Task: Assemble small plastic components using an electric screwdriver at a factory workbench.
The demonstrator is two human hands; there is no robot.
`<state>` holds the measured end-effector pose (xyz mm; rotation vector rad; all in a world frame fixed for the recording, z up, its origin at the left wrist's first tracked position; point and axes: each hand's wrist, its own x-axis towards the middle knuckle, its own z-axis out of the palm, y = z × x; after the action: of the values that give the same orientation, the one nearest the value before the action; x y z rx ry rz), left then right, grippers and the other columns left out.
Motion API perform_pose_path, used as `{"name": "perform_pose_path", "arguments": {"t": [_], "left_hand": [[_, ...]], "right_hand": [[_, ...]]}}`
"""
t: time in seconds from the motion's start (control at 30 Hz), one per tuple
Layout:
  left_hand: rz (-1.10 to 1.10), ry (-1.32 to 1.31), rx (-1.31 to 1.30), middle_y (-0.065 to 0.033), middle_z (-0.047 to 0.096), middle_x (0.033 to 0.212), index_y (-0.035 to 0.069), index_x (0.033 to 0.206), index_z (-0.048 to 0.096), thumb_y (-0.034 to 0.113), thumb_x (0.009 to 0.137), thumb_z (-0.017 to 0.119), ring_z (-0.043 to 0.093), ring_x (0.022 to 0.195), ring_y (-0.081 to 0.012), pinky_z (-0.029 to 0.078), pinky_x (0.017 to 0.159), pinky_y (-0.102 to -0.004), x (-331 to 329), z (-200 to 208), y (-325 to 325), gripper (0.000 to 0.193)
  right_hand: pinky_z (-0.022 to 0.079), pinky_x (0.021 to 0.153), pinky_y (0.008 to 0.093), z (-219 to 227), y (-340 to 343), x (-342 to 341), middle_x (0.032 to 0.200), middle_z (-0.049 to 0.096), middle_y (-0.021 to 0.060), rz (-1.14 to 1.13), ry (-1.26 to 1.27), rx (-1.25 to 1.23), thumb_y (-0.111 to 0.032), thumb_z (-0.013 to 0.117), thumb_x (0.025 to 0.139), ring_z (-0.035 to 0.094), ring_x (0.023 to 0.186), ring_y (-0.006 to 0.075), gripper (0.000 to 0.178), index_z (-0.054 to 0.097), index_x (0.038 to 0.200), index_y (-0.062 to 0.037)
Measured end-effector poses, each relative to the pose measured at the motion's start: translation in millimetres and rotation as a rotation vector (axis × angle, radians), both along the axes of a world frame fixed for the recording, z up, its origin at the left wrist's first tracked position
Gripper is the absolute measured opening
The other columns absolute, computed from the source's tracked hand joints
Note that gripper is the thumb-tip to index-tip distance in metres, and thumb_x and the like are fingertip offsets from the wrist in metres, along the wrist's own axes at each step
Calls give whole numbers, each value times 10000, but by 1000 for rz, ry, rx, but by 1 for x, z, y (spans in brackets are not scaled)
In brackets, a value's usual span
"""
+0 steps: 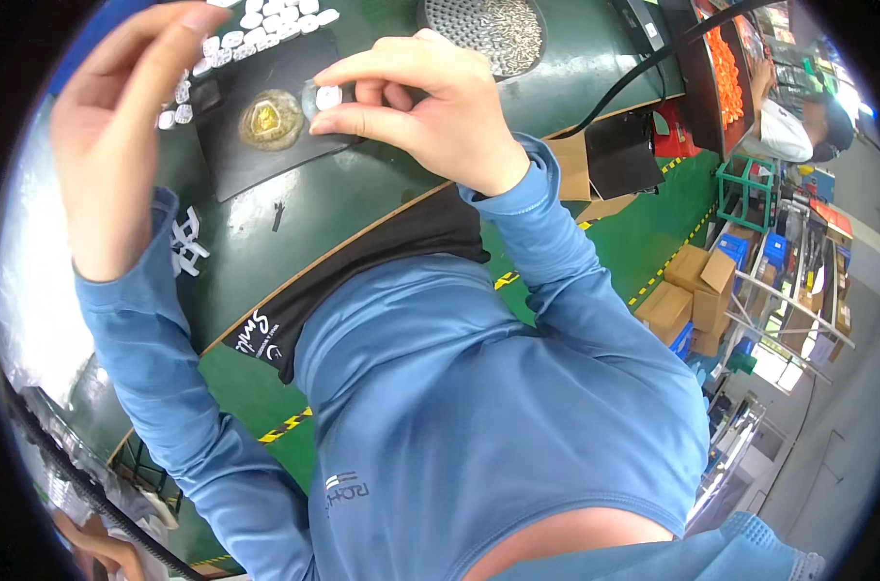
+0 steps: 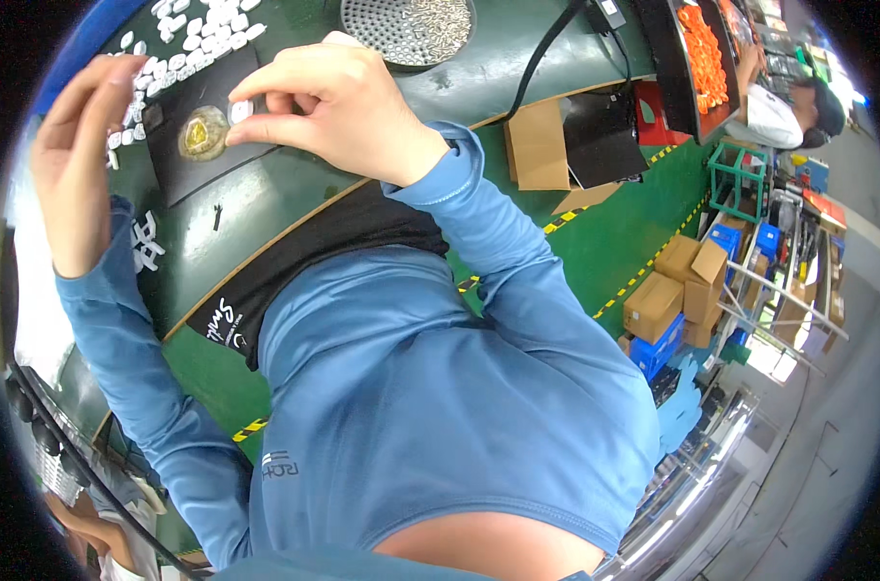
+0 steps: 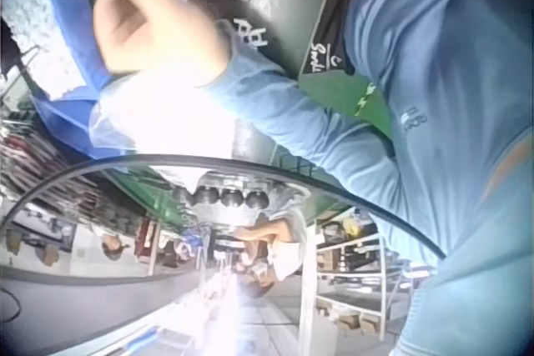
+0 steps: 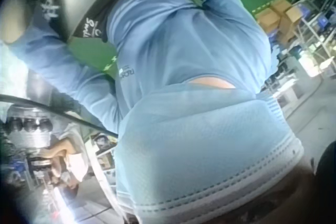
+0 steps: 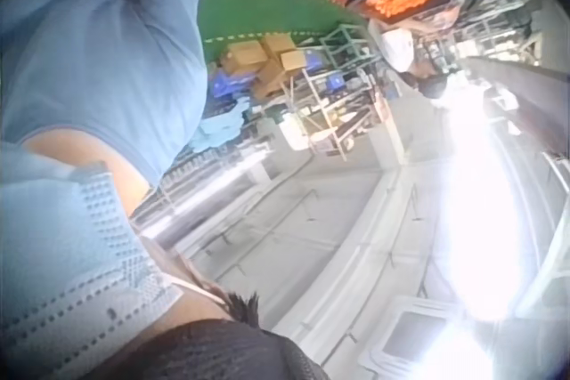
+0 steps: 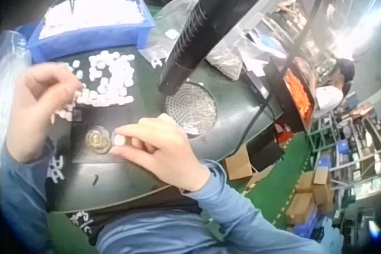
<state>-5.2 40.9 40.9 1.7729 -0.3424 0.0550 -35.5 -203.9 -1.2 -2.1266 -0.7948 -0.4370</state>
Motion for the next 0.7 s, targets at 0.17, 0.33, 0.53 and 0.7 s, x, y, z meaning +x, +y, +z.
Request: {"name": "perform_pose_path", "arguments": {"t": [0.17,0.33,0.53,0.7], "left_hand": [[242,-266,256,-46,702,1129,-24,1130,728,204,987,641,558,927,-79,416,826,-219,22,-6,42,283],[382,-242,736,-53,736,971,19,1068,750,211,927,731,597,821,-92,452,731,-243,12,-9,98,240],[391,-167,810,-26,690,859,16,1023,722,156,922,712,579,760,-111,454,695,-266,-12,-26,139,173],[292,-395,825,-64,583,821,8,957,679,100,889,701,537,736,-178,439,680,-286,-4,-14,107,116]], "right_hand": [[325,527,197,-5,-3,-5,651,540,-55,-73,381,84,-102,875,751,390,581,20,298,775,1029,-72],[365,543,194,4,-2,-7,700,585,-45,-24,499,105,-86,833,809,439,606,17,262,761,1059,-51],[441,515,257,-3,4,-3,648,641,39,-95,381,158,-160,761,878,550,526,93,111,751,962,-87],[407,496,255,-4,5,-2,596,577,11,-102,438,179,-145,750,891,503,511,72,84,735,937,-77]]}}
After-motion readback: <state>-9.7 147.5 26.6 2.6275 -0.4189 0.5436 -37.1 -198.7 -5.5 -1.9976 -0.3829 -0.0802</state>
